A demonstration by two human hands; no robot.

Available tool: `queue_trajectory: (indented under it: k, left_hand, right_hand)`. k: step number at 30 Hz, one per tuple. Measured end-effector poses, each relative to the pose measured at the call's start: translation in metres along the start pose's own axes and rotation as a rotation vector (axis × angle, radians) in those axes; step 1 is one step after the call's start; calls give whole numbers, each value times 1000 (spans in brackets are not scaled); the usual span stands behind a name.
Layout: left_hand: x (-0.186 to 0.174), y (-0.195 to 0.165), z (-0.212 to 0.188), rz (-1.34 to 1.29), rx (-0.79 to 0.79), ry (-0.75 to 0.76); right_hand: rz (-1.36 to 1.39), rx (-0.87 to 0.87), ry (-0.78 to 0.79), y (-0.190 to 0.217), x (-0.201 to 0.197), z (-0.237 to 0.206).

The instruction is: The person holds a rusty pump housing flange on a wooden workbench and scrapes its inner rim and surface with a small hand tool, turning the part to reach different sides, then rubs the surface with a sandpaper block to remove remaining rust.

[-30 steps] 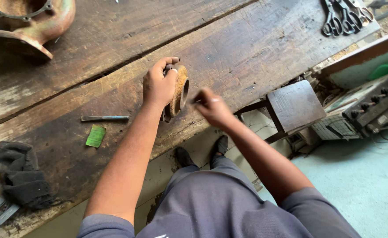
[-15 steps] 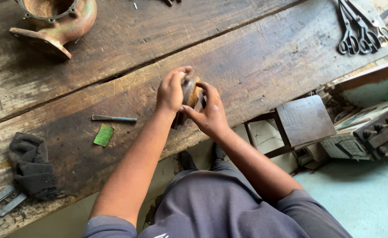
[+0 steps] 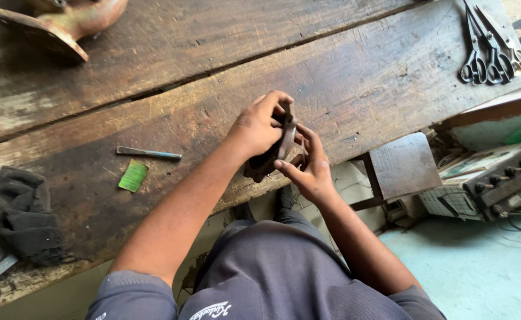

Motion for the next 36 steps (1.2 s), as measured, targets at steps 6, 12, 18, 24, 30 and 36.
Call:
queue_trajectory:
  k: [6,12,18,24,30,36]
  left_hand:
    - [16,-4,3,163,100,-46]
    - [22,7,14,87,49,-48]
    - [-17,48,15,-277,-46,-138]
    - [-52,82,-30,-443,-19,-253]
    - [-54,123,-88,-522,-101,-365]
    - [-42,137,-114,-88,-355,-364]
  right_hand:
    - [145,53,39,-25,-14,-6]
    - [221,85,66,-44,-32,-10]
    - [408,91,135,-69,-46,-6]
    - [404,189,32,-95,-69,17]
    - [435,171,171,-83,-70,60]
    - [169,228,422,-51,-48,119]
Point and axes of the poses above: each hand's wrist, its own z-axis towards the middle knuckle, its own x-axis out of the palm, y = z × x, the point moved 9 cm from there along z, towards the middle knuckle, and after that the axes turned 6 degrees about x, right-handed, at the moved point
